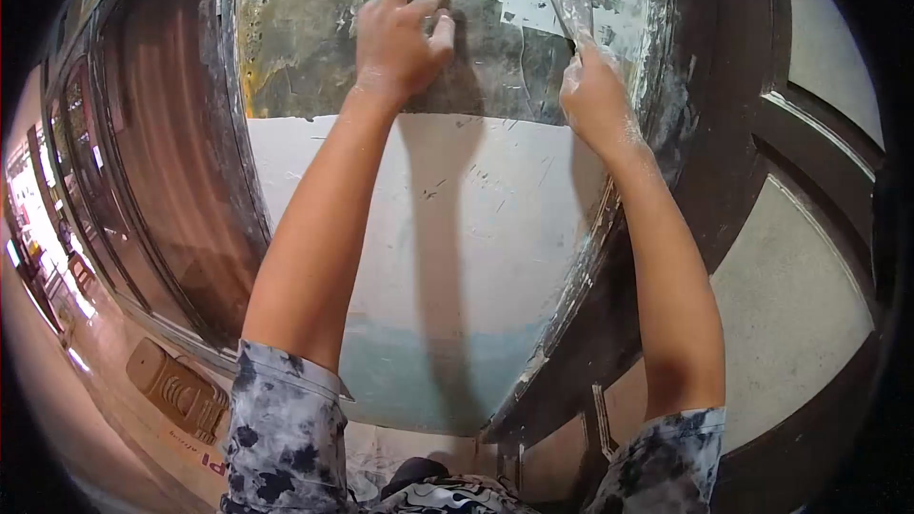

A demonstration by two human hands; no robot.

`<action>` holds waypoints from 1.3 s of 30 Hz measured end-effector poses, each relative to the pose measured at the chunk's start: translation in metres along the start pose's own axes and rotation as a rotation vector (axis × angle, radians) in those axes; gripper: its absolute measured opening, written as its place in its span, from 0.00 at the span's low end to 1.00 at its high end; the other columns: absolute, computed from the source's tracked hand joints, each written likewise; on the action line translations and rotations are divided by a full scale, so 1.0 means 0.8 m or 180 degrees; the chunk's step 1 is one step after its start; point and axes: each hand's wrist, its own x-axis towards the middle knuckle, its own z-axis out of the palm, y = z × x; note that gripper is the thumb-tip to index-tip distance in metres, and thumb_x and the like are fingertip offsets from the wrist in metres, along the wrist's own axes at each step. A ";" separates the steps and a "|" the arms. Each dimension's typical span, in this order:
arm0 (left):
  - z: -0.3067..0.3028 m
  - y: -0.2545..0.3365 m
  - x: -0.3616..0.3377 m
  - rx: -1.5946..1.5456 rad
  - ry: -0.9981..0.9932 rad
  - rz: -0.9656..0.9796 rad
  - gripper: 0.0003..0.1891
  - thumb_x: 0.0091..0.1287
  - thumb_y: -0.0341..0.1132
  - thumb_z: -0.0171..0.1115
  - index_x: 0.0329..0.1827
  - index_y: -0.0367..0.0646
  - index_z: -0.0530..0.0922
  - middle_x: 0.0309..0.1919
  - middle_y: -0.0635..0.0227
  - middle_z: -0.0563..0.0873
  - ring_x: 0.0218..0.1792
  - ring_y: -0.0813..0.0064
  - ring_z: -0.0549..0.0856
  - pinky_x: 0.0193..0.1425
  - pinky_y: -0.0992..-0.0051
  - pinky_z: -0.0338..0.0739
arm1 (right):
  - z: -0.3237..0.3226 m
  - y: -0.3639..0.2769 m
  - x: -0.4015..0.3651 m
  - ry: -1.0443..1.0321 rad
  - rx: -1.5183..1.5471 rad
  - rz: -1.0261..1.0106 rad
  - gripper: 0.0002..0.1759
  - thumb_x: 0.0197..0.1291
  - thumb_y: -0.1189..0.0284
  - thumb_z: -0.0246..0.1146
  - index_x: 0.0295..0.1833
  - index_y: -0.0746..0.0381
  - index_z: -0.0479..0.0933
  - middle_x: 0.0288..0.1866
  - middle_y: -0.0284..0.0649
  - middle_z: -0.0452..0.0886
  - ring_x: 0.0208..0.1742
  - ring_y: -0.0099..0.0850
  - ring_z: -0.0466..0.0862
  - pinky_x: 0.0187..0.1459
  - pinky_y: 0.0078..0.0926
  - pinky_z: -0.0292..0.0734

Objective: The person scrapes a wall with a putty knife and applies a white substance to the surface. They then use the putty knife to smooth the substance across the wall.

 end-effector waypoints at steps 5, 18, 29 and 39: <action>0.028 -0.072 -0.014 0.0871 0.0089 0.0214 0.30 0.75 0.51 0.58 0.79 0.61 0.73 0.85 0.70 0.63 0.83 0.59 0.62 0.84 0.51 0.53 | 0.022 0.008 -0.031 -0.0379 -0.0489 0.0243 0.38 0.70 0.81 0.51 0.86 0.65 0.53 0.60 0.67 0.74 0.58 0.62 0.80 0.63 0.50 0.77; 0.031 -0.094 -0.031 0.0695 0.0330 0.0431 0.30 0.75 0.54 0.57 0.81 0.71 0.70 0.84 0.79 0.65 0.85 0.60 0.60 0.86 0.49 0.47 | 0.031 0.014 -0.020 0.0269 -0.0580 -0.0025 0.20 0.71 0.74 0.57 0.64 0.71 0.78 0.44 0.62 0.81 0.51 0.61 0.81 0.55 0.54 0.75; 0.028 -0.091 -0.032 0.0637 0.0302 0.0416 0.30 0.75 0.53 0.57 0.81 0.69 0.70 0.84 0.77 0.65 0.85 0.59 0.60 0.86 0.47 0.47 | 0.018 0.011 -0.008 0.0197 -0.0560 -0.0105 0.28 0.71 0.71 0.58 0.74 0.67 0.74 0.43 0.63 0.82 0.47 0.57 0.84 0.50 0.50 0.78; 0.026 -0.090 -0.036 0.0622 0.0277 0.0309 0.30 0.73 0.51 0.59 0.79 0.67 0.73 0.83 0.76 0.68 0.84 0.60 0.61 0.86 0.46 0.48 | 0.020 -0.002 0.020 0.0391 -0.0409 -0.0222 0.13 0.68 0.70 0.60 0.40 0.70 0.84 0.38 0.63 0.84 0.43 0.61 0.84 0.50 0.57 0.78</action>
